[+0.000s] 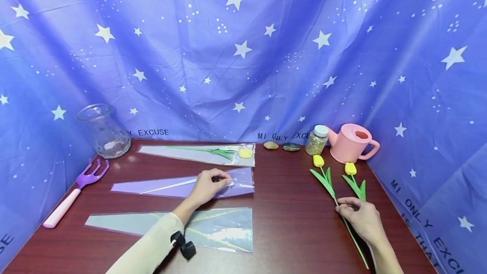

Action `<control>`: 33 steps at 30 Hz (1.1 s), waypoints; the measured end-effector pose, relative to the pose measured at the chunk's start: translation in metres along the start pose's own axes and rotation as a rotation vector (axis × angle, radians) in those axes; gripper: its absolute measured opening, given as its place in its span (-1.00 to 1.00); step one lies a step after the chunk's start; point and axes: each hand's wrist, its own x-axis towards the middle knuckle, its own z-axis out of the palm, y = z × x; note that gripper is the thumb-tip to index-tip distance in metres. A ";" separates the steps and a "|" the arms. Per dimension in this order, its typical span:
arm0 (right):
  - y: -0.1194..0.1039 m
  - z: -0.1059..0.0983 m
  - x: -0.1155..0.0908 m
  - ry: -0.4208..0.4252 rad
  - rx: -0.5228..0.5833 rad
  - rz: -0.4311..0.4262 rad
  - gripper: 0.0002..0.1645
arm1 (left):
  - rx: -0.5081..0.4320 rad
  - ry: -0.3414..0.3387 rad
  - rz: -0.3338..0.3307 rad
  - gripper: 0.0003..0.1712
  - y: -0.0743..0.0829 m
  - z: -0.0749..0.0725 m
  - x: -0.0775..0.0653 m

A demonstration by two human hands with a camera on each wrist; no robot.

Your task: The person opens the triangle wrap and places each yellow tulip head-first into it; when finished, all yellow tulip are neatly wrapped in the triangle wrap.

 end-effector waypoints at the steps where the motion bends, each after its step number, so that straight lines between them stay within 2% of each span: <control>1: 0.000 0.000 0.000 0.000 -0.016 -0.002 -0.60 | -0.006 -0.002 -0.001 -0.93 0.000 0.000 0.000; 11: -0.011 -0.001 -0.001 0.052 -0.244 -0.009 -0.70 | -0.019 -0.017 -0.018 -0.94 0.002 0.000 -0.001; 19: -0.022 0.006 0.003 0.104 -0.311 -0.038 -0.90 | -0.014 -0.002 -0.021 -0.93 0.001 0.000 -0.001; 23: -0.024 0.009 0.003 0.142 -0.284 -0.036 -0.92 | -0.008 -0.008 -0.021 -0.93 0.001 0.000 -0.001; 27: -0.031 0.006 0.003 0.176 -0.207 -0.010 -0.85 | -0.006 -0.013 -0.019 -0.93 0.002 0.000 -0.001; 33: -0.059 0.001 0.012 0.204 0.034 0.027 -0.72 | -0.002 -0.008 -0.019 -0.93 0.003 0.000 -0.001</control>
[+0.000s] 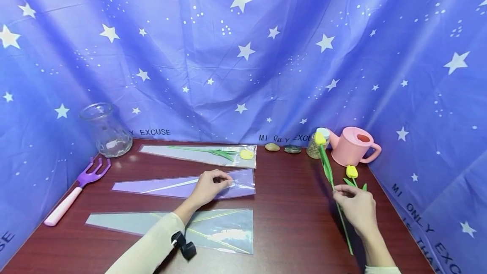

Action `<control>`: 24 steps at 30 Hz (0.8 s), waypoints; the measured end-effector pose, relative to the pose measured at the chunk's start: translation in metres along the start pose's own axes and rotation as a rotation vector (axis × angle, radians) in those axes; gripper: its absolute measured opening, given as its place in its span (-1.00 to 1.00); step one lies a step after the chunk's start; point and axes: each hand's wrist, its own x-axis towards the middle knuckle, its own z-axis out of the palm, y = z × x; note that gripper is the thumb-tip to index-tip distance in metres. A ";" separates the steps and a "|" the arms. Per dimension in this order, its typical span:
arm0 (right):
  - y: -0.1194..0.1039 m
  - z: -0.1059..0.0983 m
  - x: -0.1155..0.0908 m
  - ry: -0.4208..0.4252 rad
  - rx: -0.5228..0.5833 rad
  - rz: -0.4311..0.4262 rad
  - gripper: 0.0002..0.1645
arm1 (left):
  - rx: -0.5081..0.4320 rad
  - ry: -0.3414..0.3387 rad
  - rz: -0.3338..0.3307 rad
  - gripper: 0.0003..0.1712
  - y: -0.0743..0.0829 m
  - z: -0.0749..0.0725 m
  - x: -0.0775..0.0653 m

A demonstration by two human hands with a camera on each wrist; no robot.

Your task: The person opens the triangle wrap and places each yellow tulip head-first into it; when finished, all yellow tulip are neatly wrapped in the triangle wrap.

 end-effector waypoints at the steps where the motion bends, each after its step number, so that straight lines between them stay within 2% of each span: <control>1: -0.005 0.001 0.002 -0.002 0.057 0.007 -0.73 | 0.001 -0.001 0.000 -0.94 0.000 0.000 0.000; 6: -0.028 0.011 0.007 -0.027 0.400 0.035 -0.93 | 0.004 -0.006 -0.007 -0.93 0.001 0.001 0.000; 10: -0.047 0.024 0.005 0.020 0.732 0.061 -0.81 | 0.008 -0.006 0.000 -0.93 0.001 0.001 0.000; 13: -0.058 0.037 0.005 0.069 0.994 0.051 -0.77 | 0.012 -0.006 0.004 -0.93 0.001 0.001 0.000; 15: -0.064 0.047 0.004 0.086 1.132 0.047 -0.74 | 0.011 -0.005 0.008 -0.94 0.000 0.001 0.001; 18: -0.071 0.059 0.003 0.100 1.250 0.069 -0.74 | 0.011 -0.004 0.009 -0.94 -0.001 0.001 0.001; 24: -0.078 0.075 0.002 0.133 1.367 0.155 -0.83 | 0.008 -0.002 0.010 -0.94 -0.001 0.000 0.000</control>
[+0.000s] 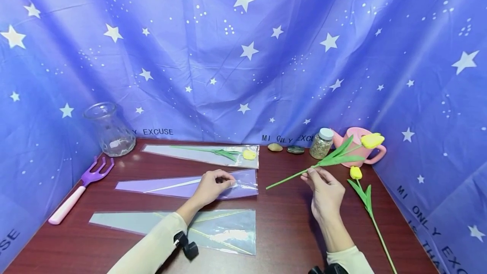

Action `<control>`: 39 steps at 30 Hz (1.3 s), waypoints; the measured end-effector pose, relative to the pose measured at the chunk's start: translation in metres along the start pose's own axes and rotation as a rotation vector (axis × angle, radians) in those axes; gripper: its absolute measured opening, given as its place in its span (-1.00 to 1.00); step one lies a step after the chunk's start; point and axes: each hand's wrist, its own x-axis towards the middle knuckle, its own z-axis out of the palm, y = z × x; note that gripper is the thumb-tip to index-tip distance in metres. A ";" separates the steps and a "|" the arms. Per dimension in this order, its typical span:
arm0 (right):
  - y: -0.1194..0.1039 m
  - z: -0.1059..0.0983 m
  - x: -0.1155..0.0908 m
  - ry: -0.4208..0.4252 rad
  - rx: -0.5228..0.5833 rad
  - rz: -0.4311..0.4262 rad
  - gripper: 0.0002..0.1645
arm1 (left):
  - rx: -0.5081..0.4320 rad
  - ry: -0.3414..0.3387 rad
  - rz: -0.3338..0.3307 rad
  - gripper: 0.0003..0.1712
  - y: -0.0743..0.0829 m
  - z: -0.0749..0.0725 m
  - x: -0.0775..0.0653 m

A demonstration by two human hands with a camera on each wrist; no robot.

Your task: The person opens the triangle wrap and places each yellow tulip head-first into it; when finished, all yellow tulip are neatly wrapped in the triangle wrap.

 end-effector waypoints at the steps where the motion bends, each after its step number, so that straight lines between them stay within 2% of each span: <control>1: 0.001 0.001 0.000 0.010 0.017 0.007 -0.86 | 0.000 0.000 0.000 -0.94 0.000 0.000 0.000; 6: 0.008 0.003 0.000 0.047 0.075 0.046 -0.90 | -0.004 0.002 0.005 -0.94 0.000 0.000 0.000; 15: 0.024 0.008 -0.003 0.072 0.068 0.088 -0.88 | -0.003 -0.002 0.001 -0.94 0.000 0.001 0.000; 22: 0.035 0.008 -0.008 0.056 0.031 0.115 -0.79 | -0.003 0.005 0.001 -0.94 0.001 0.001 0.000; 31: 0.053 0.014 -0.022 0.023 -0.009 0.253 -0.79 | -0.008 0.018 0.011 -0.94 -0.001 0.001 0.001; 39: 0.071 0.023 -0.033 0.021 -0.047 0.304 -0.75 | -0.016 0.014 0.005 -0.92 -0.001 0.000 0.002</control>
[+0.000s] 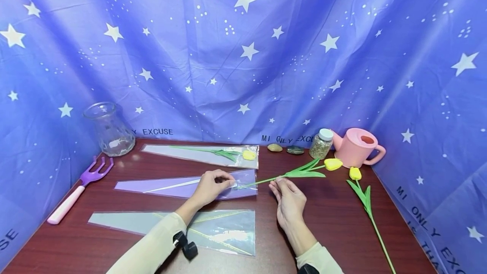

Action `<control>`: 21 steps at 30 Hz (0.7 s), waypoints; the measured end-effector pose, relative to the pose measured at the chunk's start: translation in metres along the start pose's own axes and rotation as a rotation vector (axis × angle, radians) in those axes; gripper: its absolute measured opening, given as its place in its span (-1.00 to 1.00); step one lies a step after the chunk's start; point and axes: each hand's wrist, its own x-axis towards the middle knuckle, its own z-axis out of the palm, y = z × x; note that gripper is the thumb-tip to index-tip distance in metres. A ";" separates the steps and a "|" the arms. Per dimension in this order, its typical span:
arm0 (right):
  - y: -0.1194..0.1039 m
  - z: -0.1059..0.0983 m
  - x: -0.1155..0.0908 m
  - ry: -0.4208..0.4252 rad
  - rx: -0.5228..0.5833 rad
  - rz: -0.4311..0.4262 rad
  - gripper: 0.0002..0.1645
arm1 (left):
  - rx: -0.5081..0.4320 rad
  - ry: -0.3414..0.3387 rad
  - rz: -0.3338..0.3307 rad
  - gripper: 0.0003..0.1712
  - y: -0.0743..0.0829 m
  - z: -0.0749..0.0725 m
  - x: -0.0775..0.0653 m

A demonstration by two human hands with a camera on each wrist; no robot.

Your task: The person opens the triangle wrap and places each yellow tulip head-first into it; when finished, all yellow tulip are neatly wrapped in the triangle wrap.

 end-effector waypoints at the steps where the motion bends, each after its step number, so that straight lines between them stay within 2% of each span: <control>1: 0.003 0.002 -0.001 -0.001 -0.006 0.000 -0.75 | 0.000 -0.001 0.000 -0.93 0.000 0.000 0.000; 8: 0.021 0.013 -0.007 -0.015 -0.058 -0.015 -0.82 | 0.009 0.006 0.008 -0.94 0.001 0.001 0.000; 18: 0.031 0.022 -0.010 0.004 -0.273 -0.055 -0.72 | -0.023 0.009 0.021 -0.93 0.001 0.002 0.000; 21: 0.032 0.026 -0.012 -0.019 -0.320 -0.038 -0.78 | -0.025 0.025 0.013 -0.95 0.000 0.001 -0.002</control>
